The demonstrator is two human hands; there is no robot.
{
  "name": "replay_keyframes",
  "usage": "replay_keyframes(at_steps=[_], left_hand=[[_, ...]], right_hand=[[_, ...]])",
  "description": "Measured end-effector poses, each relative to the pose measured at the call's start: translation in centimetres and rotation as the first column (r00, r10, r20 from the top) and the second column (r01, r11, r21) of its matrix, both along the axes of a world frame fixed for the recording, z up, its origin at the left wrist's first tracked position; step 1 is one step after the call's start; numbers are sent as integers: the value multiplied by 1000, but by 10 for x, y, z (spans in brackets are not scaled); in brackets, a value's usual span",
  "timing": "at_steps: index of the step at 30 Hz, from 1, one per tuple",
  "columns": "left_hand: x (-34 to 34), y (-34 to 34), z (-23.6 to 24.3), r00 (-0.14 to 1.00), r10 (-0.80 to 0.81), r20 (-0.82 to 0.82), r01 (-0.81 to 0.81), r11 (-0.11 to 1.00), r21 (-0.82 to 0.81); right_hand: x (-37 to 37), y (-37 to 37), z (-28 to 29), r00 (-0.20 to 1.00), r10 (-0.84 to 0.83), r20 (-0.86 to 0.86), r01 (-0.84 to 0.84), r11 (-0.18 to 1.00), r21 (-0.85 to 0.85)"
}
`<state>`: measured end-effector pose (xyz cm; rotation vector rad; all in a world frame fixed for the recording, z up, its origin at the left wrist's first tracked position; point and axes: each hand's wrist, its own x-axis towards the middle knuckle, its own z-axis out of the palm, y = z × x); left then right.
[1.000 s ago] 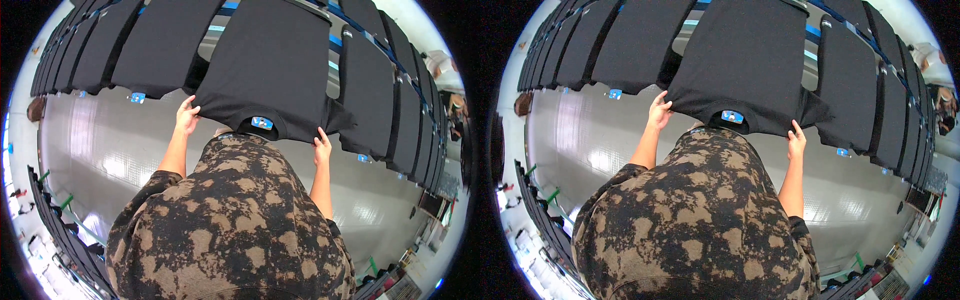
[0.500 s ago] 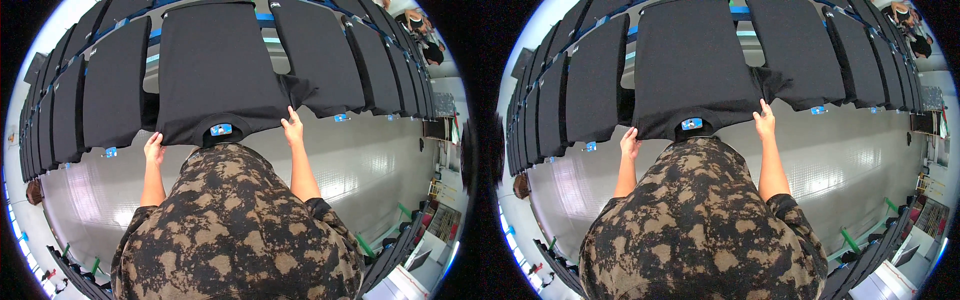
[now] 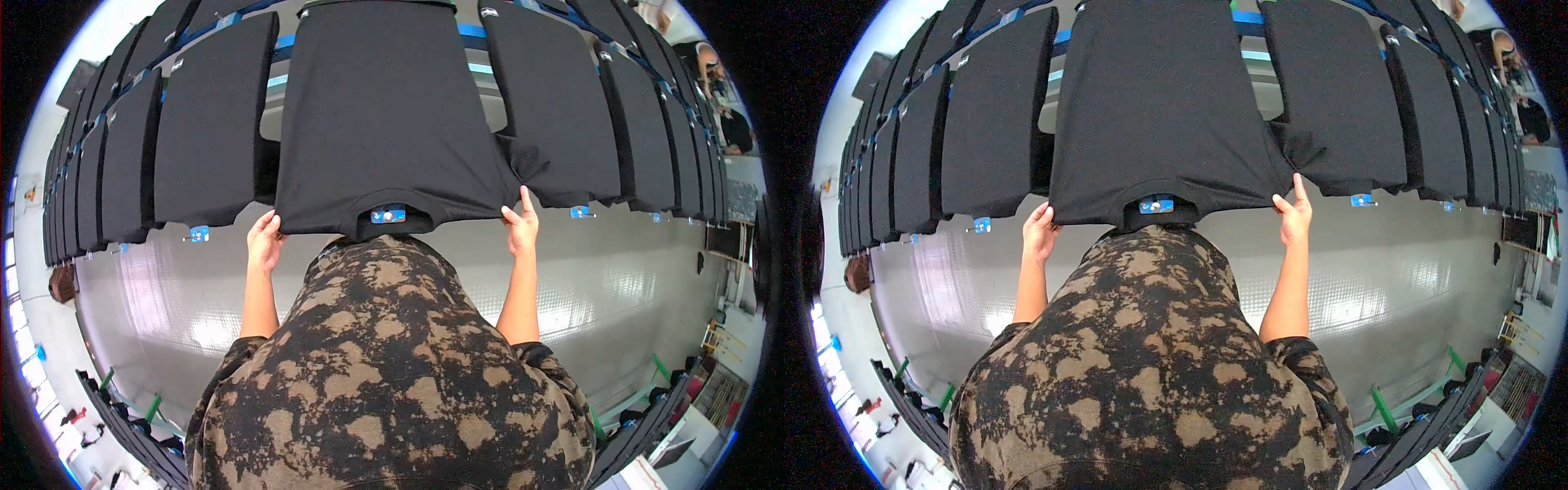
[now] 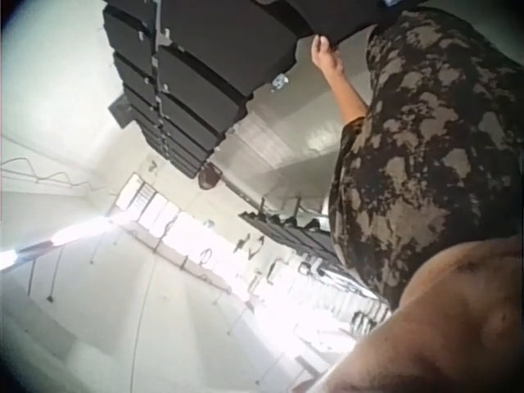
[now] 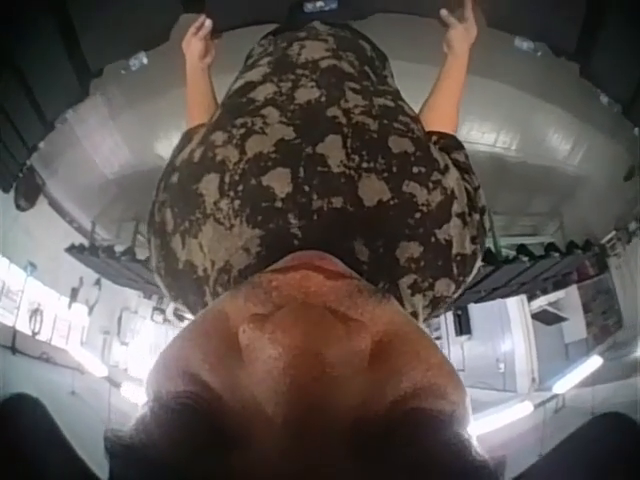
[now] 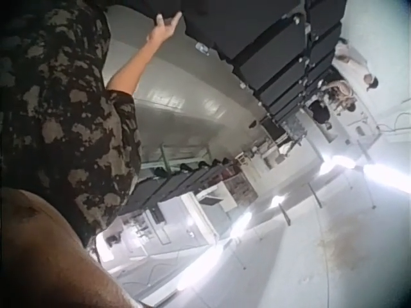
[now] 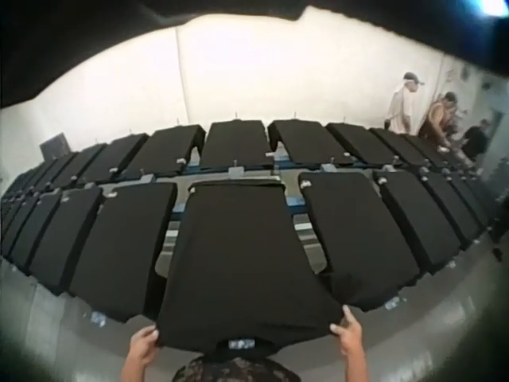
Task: Positioning t-shirts on platens for screen printing.
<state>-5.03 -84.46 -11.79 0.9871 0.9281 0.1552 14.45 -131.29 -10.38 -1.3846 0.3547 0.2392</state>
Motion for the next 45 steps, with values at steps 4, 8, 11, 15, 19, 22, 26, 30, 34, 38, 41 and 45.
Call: replay_keyframes(at_steps=[4,8,11,15,19,22,26,30,34,38,41,45], left_hand=[[0,1,-10,1000,10,-14,-11,1000,-22],[7,3,-22,998,44,-53,-45,999,-11],[11,6,-30,987,-11,-161,29,994,109],[12,4,-34,976,-48,-212,92,975,204],[10,-1,-30,977,-48,-208,106,956,273],[5,-1,-32,973,-81,-215,154,925,346],[4,0,-37,976,-79,-203,157,901,404],[9,-2,-34,968,-106,-227,199,878,436],[7,3,-43,952,-112,-284,242,844,478],[14,0,-45,938,-114,-329,280,809,517],[31,-3,-39,897,-186,-401,397,738,546],[15,3,-41,899,-178,-400,381,767,516]], right_hand=[[1,-3,-3,1000,-11,6,11,999,47],[0,-4,-32,999,4,-53,-9,996,-86],[-1,-1,-44,993,56,-103,-76,975,-207],[-6,3,-44,995,69,-70,-89,937,-337],[-12,5,-46,998,67,-8,-66,937,-344],[-11,0,-54,990,125,62,-79,867,-492],[-12,6,-48,990,105,89,-51,879,-473],[-13,5,-54,993,72,94,-22,893,-449],[2,13,-16,900,381,-212,-366,395,-843],[37,35,-3,960,273,62,-172,750,-639],[78,41,-44,942,336,-1,-336,942,16],[68,74,-23,699,294,-652,-386,922,1]])
